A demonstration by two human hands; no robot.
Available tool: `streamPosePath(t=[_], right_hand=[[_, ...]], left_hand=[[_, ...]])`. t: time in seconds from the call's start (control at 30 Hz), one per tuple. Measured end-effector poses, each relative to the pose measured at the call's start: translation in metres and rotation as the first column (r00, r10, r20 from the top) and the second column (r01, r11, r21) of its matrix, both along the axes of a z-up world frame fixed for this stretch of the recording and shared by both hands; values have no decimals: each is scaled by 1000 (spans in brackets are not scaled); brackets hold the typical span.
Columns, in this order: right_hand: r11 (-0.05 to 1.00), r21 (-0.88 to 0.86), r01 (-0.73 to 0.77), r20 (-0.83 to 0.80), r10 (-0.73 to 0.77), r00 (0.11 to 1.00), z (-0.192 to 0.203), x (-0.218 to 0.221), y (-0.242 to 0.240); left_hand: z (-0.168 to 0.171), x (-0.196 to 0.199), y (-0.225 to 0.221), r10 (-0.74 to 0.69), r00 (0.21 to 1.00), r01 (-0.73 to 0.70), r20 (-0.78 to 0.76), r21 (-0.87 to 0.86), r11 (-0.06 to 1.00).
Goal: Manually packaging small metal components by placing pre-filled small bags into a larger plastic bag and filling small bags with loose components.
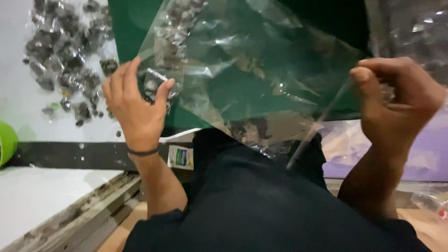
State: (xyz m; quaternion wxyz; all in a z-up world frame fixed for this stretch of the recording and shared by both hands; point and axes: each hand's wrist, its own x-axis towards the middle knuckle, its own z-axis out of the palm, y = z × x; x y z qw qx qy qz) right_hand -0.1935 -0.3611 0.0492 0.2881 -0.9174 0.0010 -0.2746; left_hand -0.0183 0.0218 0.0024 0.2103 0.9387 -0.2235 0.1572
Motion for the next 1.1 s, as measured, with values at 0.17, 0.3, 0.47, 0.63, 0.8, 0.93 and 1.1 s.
streamPosePath(t=[0.17,0.3,0.47,0.63,0.8,0.93,1.1], right_hand=[[1000,25,15,32,-16,999,-1,9,2],[993,80,91,21,-93,995,1,-3,-4],[999,-14,50,-92,-51,994,10,-15,-10],[997,49,-65,-117,71,991,16,-7,6],[995,54,-83,-200,92,975,9,1,19],[995,16,-95,-173,96,980,5,4,18],[995,16,-94,-115,96,989,7,6,21]], left_hand=[[0,-4,-1,74,997,-74,15,13,997],[0,-7,-1,92,995,-92,42,-7,996],[-7,-11,5,148,987,-149,60,13,989],[-5,-14,3,126,991,-129,-46,-63,990],[-1,-15,5,72,990,-90,-119,-150,985],[-3,-14,8,4,999,-13,-51,-181,983],[8,-18,-1,-14,997,-10,-75,-311,950]])
